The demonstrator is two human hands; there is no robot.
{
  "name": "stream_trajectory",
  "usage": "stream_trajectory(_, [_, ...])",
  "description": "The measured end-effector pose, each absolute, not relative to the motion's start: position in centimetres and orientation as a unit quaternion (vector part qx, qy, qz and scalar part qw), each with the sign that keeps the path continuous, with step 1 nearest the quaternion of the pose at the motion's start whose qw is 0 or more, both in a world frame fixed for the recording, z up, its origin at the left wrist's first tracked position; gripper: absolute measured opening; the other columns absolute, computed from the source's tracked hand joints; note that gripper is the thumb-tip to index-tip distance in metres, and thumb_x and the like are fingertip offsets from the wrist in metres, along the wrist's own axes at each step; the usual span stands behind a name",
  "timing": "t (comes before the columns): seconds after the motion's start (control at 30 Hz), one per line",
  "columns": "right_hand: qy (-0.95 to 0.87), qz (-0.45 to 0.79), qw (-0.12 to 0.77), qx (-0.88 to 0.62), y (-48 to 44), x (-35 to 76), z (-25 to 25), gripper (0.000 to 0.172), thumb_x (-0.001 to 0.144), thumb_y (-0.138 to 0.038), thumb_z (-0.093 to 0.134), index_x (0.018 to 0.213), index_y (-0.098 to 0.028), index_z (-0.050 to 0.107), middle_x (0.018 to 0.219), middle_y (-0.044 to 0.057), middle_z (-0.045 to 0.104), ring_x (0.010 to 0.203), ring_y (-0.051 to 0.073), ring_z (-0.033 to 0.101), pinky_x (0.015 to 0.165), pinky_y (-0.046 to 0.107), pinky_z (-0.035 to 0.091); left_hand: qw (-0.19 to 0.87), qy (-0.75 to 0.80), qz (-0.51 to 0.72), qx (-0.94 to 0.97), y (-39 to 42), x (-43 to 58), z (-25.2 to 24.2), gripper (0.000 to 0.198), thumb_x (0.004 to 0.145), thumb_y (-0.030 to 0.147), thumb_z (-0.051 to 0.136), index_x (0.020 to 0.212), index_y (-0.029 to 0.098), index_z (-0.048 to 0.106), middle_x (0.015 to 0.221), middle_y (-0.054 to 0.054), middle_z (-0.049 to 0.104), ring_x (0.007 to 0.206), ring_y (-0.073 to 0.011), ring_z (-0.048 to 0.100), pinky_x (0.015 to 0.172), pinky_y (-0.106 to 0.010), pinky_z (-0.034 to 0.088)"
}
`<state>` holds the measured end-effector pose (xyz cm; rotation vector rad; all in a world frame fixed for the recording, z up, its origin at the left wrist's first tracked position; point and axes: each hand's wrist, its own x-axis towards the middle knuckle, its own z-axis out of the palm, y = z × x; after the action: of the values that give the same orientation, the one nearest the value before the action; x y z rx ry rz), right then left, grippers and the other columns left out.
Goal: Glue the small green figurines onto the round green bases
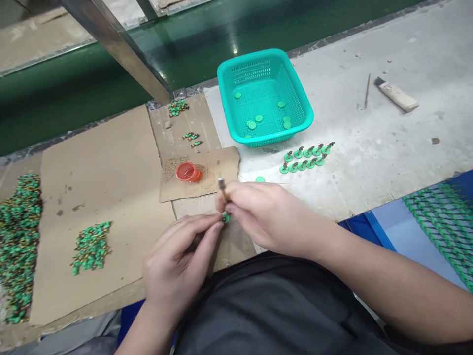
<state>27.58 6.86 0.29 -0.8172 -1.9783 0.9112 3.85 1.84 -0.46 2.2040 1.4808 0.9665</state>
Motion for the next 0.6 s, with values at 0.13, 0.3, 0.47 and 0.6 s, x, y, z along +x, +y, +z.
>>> stream_trajectory(0.13, [-0.767, 0.328, 0.445, -0.326, 6.0, 28.0, -0.6, 0.019, 0.118, -0.009, 0.052, 0.117, -0.021, 0.067, 0.117, 0.007, 0.086, 0.108, 0.021, 0.083, 0.098, 0.032, 0.065, 0.169, 0.524, 0.340, 0.762, 1.9, 4.0, -0.4, 0.010, 0.110, 0.023, 0.080, 0.114, 0.029, 0.087, 0.110, 0.000, 0.091, 0.098, -0.0174, 0.087, 0.093, -0.028, 0.069])
stream_trajectory(0.3, [-0.776, 0.330, 0.434, -0.317, 5.6, 27.8, -1.0, 0.018, 0.120, -0.013, 0.053, 0.118, -0.022, 0.068, 0.120, 0.009, 0.087, 0.113, 0.022, 0.084, 0.102, 0.035, 0.068, 0.169, 0.520, 0.341, 0.765, 1.9, 4.1, -0.3, 0.013, 0.110, 0.021, 0.080, 0.115, 0.031, 0.086, 0.111, 0.002, 0.090, 0.096, -0.0143, 0.086, 0.091, -0.025, 0.067])
stream_trajectory(0.47, [-0.781, 0.329, 0.432, -0.308, 5.8, 27.5, -0.9, 0.019, 0.121, -0.013, 0.053, 0.121, -0.022, 0.069, 0.123, 0.008, 0.087, 0.114, 0.021, 0.084, 0.103, 0.035, 0.068, 0.166, 0.518, 0.343, 0.766, 1.9, 4.1, -0.3, 0.013, 0.109, 0.020, 0.080, 0.114, 0.030, 0.086, 0.110, 0.003, 0.090, 0.097, -0.0148, 0.086, 0.093, -0.026, 0.068])
stream_trajectory(0.6, [-0.795, 0.304, 0.434, -0.295, 5.8, 27.4, -0.7, 0.018, 0.120, -0.009, 0.054, 0.124, -0.017, 0.069, 0.120, 0.010, 0.087, 0.109, 0.022, 0.085, 0.098, 0.034, 0.068, 0.161, 0.513, 0.341, 0.771, 1.9, 4.0, -0.4, 0.015, 0.110, 0.017, 0.079, 0.117, 0.030, 0.085, 0.113, 0.003, 0.090, 0.099, -0.0141, 0.086, 0.096, -0.025, 0.068])
